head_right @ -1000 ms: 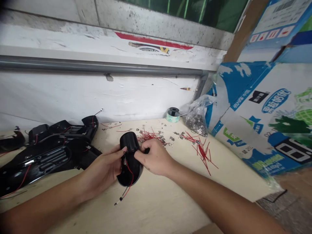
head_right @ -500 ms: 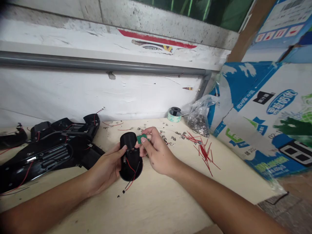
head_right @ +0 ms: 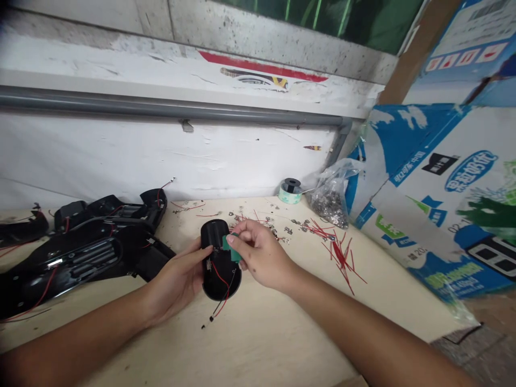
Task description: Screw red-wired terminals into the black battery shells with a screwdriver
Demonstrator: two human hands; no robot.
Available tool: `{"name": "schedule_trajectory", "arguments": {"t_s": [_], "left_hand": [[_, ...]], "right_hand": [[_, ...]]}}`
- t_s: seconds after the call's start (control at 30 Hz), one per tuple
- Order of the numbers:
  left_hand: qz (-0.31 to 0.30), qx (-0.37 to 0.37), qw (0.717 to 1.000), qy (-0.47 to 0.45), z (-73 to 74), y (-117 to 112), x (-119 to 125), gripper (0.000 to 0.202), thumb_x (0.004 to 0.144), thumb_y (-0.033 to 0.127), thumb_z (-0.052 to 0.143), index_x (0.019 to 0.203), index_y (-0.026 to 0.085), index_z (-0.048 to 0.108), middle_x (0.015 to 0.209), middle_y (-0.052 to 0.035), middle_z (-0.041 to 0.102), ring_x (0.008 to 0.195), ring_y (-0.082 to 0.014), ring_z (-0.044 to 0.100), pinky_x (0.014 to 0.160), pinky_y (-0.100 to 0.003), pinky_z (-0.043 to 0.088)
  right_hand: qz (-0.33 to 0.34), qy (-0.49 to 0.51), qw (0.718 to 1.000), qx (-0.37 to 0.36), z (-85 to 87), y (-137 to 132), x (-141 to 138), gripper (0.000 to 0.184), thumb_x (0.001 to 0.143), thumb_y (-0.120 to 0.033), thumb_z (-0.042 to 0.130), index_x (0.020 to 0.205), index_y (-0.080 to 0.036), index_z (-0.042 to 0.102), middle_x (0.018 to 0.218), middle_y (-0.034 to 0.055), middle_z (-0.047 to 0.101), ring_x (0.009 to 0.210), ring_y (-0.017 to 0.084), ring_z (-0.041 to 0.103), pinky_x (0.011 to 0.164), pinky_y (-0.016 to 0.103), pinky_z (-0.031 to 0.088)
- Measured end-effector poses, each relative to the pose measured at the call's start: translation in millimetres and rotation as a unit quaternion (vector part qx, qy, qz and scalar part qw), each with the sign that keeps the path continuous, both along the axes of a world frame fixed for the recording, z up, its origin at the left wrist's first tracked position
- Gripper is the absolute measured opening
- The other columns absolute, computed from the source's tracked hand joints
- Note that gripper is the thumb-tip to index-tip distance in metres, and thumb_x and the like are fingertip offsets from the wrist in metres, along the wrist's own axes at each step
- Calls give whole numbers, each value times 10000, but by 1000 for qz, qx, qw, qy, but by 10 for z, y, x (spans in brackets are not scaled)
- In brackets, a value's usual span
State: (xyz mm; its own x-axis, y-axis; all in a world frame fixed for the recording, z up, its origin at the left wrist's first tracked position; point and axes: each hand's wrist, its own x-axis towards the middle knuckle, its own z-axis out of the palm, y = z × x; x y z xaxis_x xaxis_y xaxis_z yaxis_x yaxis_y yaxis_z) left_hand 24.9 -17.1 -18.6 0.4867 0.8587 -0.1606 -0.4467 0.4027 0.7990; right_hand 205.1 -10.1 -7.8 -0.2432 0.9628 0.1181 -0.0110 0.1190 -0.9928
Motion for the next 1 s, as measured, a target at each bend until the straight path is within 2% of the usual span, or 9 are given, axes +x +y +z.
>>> {"name": "schedule_trajectory", "arguments": {"t_s": [0.2,0.33,0.5,0.6,0.73,0.9,1.0], "left_hand": [[-8,-11,1000,-8,-9,16,-9,377,929,225,580,1302,210,527,1167,-94,679,1042,-227,645,881,-348,483],[-6,-5,1000,-7,-21,17,-5,376,918,234,599,1290,215,551,1183,-81,672,1097,-222,615,890,-322,467],[-1,-14,1000,-2,-35,11,0,347,866,256,662,1204,214,595,1138,-72,683,1106,-231,607,898,-323,451],[-11,-12,1000,-7,-29,8,-2,279,847,245,669,1116,198,613,1070,-70,702,1042,-229,635,862,-318,456],[-18,-8,1000,-14,-19,6,2,269,827,227,678,1087,193,615,980,-56,720,946,-214,667,809,-303,463],[-11,-9,1000,1,0,0,2,232,843,253,668,1061,192,620,1009,-61,720,982,-226,664,825,-315,466],[-18,2,1000,-8,-8,-4,-5,240,849,267,675,1071,198,618,1036,-61,717,994,-229,665,857,-329,469]], "right_hand": [[13,-37,999,-8,-17,8,-16,287,867,-415,691,1016,-197,578,581,-87,477,447,74,386,412,190,330],[22,-36,999,5,-70,21,-36,241,860,-380,697,950,-179,599,575,-75,475,457,74,361,423,205,267],[14,-19,1000,-2,-115,5,-75,227,846,-352,709,923,-182,580,575,-73,487,468,82,369,441,211,257],[15,-23,1000,-2,-112,-6,-93,203,843,-330,709,898,-180,584,562,-77,466,467,81,358,442,213,251],[24,-29,999,-2,-101,5,-84,191,837,-313,711,861,-176,580,531,-88,447,442,73,337,429,208,230],[38,-27,999,-15,-103,29,-51,236,838,-368,713,866,-176,577,540,-79,485,444,81,397,441,209,290],[43,-18,999,-7,-104,21,-54,255,826,-380,727,853,-184,566,531,-84,474,440,77,372,443,211,273]]}}
